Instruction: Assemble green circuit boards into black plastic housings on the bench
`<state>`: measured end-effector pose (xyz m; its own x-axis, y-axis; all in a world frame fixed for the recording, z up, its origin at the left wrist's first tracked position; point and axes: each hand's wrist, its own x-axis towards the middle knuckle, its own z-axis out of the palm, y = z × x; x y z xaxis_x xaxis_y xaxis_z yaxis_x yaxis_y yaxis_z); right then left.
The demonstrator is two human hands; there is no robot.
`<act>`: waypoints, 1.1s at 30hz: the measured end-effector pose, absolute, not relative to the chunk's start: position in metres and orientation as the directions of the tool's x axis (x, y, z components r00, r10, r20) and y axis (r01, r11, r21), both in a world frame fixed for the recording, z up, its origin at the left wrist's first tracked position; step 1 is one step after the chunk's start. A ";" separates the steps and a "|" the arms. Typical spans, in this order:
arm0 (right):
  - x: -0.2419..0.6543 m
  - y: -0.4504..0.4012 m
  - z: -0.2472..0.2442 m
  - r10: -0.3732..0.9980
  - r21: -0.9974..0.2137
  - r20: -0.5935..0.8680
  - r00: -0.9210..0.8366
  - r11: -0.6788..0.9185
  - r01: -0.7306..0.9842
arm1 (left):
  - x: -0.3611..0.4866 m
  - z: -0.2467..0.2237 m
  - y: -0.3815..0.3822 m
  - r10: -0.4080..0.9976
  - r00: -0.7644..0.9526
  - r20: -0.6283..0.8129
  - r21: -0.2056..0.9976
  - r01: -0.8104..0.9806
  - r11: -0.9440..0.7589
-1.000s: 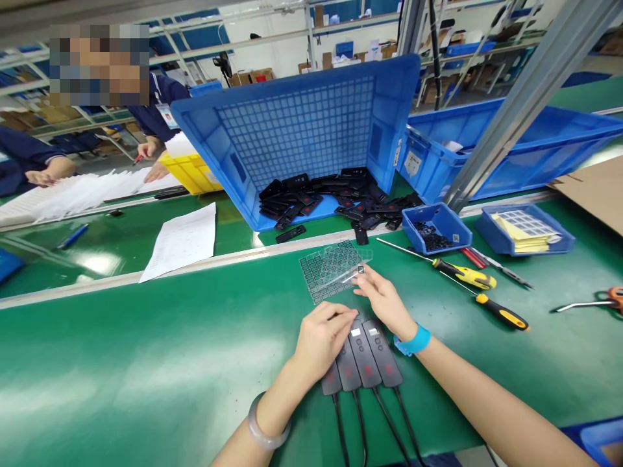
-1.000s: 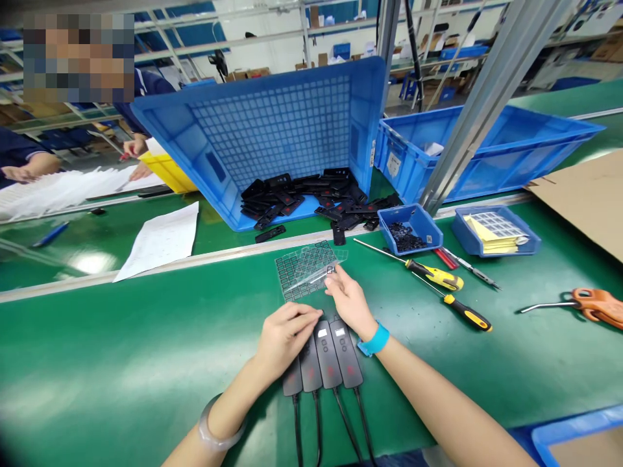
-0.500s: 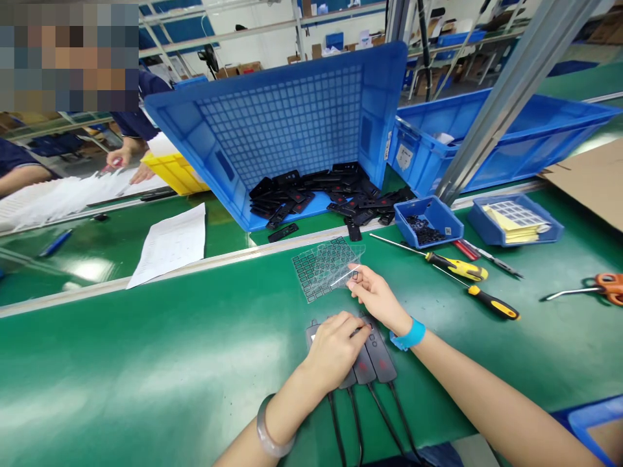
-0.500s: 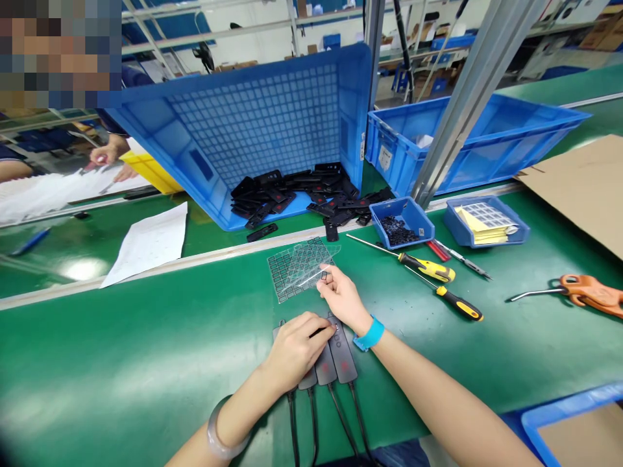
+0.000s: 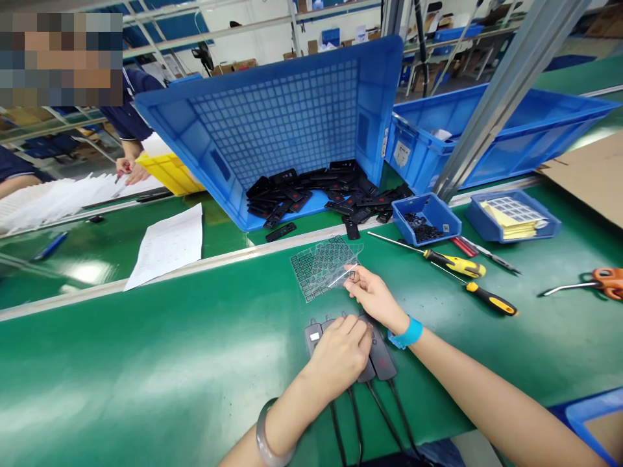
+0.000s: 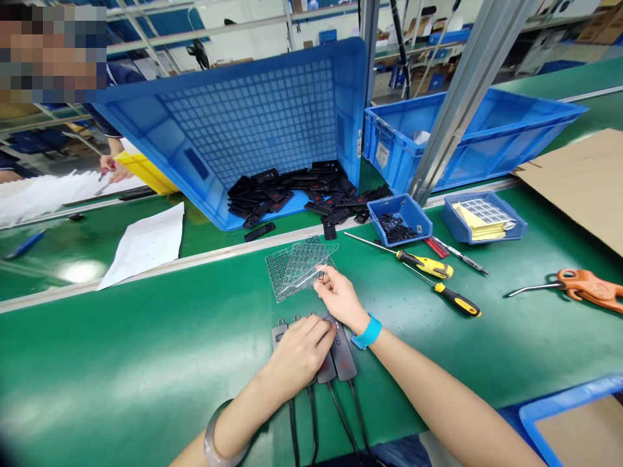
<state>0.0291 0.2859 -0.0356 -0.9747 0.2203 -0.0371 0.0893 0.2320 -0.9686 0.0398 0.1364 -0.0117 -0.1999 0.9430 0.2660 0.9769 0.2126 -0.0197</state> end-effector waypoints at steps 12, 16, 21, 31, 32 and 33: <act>0.102 0.313 0.005 0.217 -0.507 0.027 -0.976 0.844 0.174 | -0.006 -0.003 0.098 0.791 -0.591 0.157 0.641 0.670 0.374; 0.149 0.279 -0.014 0.105 -0.339 0.100 -0.989 0.938 0.066 | -0.004 0.003 0.100 0.869 -0.488 0.077 0.655 0.683 0.325; 0.174 0.253 -0.040 0.196 -0.471 0.185 -0.963 0.878 0.088 | -0.001 0.001 0.105 0.909 -0.416 0.024 0.641 0.705 0.305; 0.166 0.224 -0.040 0.245 -0.511 0.190 -0.951 0.852 0.118 | 0.004 -0.003 0.097 0.891 -0.443 0.101 0.628 0.722 0.288; 0.166 0.223 -0.041 0.245 -0.503 0.189 -0.951 0.856 0.121 | 0.004 -0.004 0.096 0.888 -0.448 0.106 0.628 0.722 0.289; 0.165 0.223 -0.042 0.245 -0.501 0.187 -0.951 0.857 0.122 | 0.005 -0.005 0.096 0.885 -0.452 0.110 0.629 0.721 0.290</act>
